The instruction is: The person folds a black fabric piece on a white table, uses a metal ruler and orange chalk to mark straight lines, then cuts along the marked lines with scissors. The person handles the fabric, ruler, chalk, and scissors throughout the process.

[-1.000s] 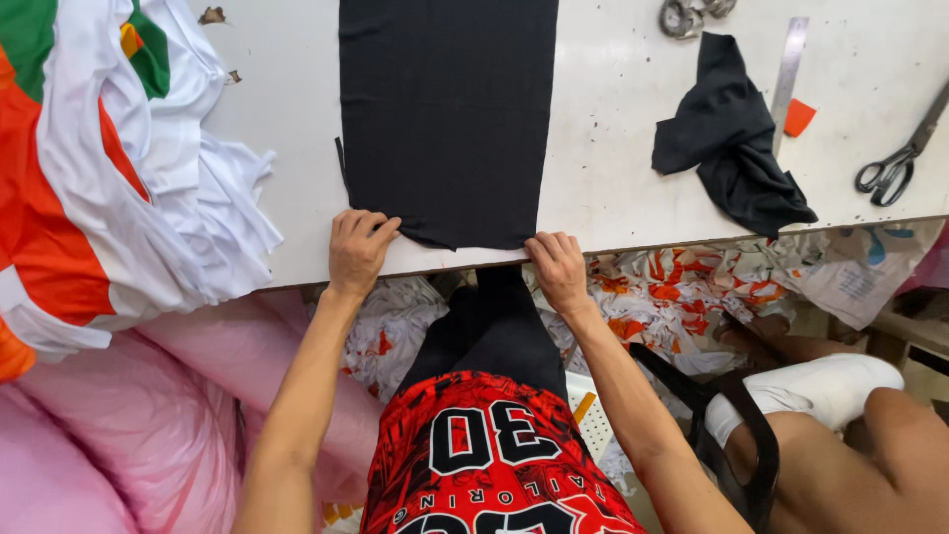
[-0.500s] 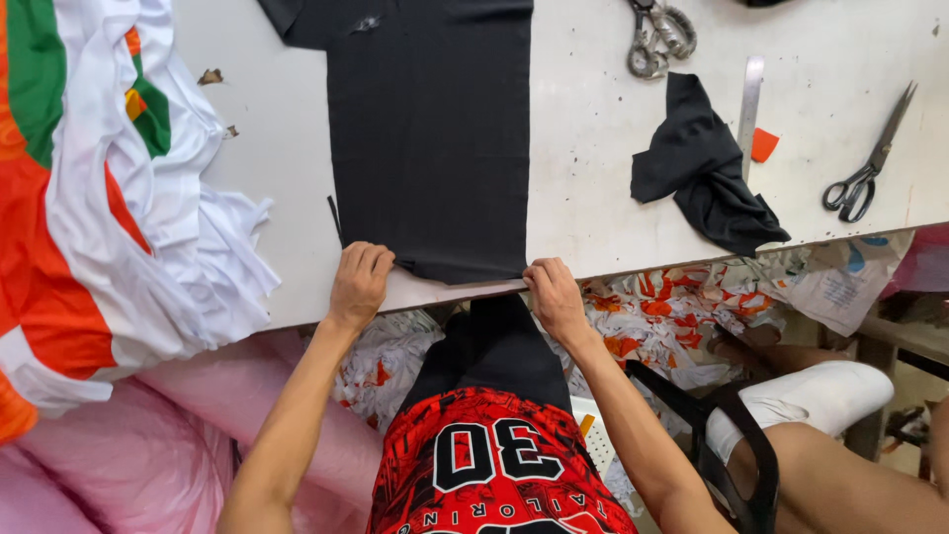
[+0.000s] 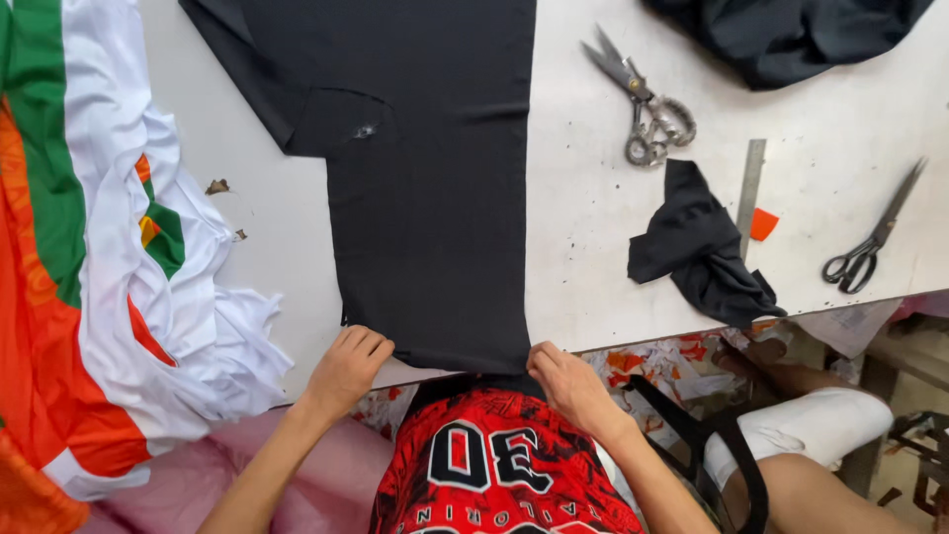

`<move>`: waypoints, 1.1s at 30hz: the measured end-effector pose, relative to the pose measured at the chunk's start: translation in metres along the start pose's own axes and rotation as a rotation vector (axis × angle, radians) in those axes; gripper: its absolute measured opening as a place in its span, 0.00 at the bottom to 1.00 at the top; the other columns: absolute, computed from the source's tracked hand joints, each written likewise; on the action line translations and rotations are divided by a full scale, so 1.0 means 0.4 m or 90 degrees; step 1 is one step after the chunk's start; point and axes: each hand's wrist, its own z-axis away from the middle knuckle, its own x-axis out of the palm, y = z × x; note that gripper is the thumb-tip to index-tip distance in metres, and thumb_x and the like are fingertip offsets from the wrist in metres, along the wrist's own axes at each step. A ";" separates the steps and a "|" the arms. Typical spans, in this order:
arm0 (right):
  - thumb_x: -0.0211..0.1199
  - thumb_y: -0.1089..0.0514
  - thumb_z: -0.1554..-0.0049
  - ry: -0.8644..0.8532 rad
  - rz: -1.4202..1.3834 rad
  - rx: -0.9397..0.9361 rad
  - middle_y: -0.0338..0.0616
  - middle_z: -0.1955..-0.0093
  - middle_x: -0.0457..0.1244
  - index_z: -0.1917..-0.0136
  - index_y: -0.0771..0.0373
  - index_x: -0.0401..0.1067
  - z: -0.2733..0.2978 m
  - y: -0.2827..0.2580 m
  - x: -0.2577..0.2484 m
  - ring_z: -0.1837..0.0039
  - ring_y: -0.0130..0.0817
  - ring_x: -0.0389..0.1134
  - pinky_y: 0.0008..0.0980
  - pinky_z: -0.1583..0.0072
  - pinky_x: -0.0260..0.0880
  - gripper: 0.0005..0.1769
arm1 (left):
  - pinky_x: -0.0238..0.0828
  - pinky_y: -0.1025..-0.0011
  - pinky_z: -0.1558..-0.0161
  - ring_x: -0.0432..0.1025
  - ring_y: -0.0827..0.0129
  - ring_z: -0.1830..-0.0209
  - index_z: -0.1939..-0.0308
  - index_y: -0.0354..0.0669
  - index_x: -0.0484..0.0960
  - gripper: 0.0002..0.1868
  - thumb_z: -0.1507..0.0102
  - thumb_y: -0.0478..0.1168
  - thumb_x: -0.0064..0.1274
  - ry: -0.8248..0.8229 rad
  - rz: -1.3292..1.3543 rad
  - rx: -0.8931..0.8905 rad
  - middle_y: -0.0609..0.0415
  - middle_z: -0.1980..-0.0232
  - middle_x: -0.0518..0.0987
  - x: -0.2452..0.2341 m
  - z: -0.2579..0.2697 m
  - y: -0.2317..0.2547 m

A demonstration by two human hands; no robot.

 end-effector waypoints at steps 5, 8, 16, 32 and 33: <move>0.47 0.60 0.32 -0.084 -0.132 0.070 0.43 0.48 0.60 0.51 0.60 0.64 0.035 -0.025 0.057 0.60 0.45 0.65 0.45 0.56 0.64 0.07 | 0.70 0.59 0.51 0.66 0.54 0.61 0.60 0.38 0.76 0.16 0.46 0.19 0.45 -0.042 0.065 -0.003 0.49 0.60 0.74 -0.002 0.020 0.030; 0.51 0.53 0.34 -0.044 0.049 0.056 0.43 0.55 0.61 0.53 0.55 0.64 0.084 -0.024 0.127 0.62 0.51 0.70 0.47 0.61 0.72 0.07 | 0.71 0.61 0.42 0.72 0.60 0.55 0.57 0.43 0.76 0.13 0.26 0.36 0.34 0.000 0.035 0.001 0.53 0.62 0.71 0.071 0.090 0.053; 0.48 0.49 0.33 -0.037 0.060 0.084 0.41 0.59 0.60 0.51 0.52 0.63 0.203 0.004 0.312 0.62 0.50 0.70 0.45 0.60 0.72 0.08 | 0.64 0.59 0.34 0.73 0.65 0.49 0.59 0.48 0.74 0.09 0.27 0.42 0.40 -0.126 0.033 -0.038 0.55 0.60 0.75 0.187 0.235 0.126; 0.50 0.51 0.32 0.069 0.034 0.079 0.38 0.59 0.59 0.53 0.50 0.64 0.182 -0.018 0.330 0.63 0.48 0.69 0.41 0.61 0.71 0.07 | 0.31 0.38 0.25 0.45 0.46 0.19 0.22 0.49 0.68 0.32 0.24 0.60 0.29 0.114 -0.085 -0.046 0.49 0.19 0.60 0.184 -0.912 -0.219; 0.50 0.51 0.32 0.073 0.022 0.083 0.37 0.58 0.60 0.53 0.50 0.64 0.184 -0.023 0.323 0.63 0.47 0.69 0.41 0.61 0.71 0.07 | 0.29 0.37 0.25 0.43 0.45 0.19 0.21 0.49 0.65 0.32 0.24 0.60 0.29 0.107 -0.069 -0.057 0.49 0.18 0.57 0.179 -0.924 -0.225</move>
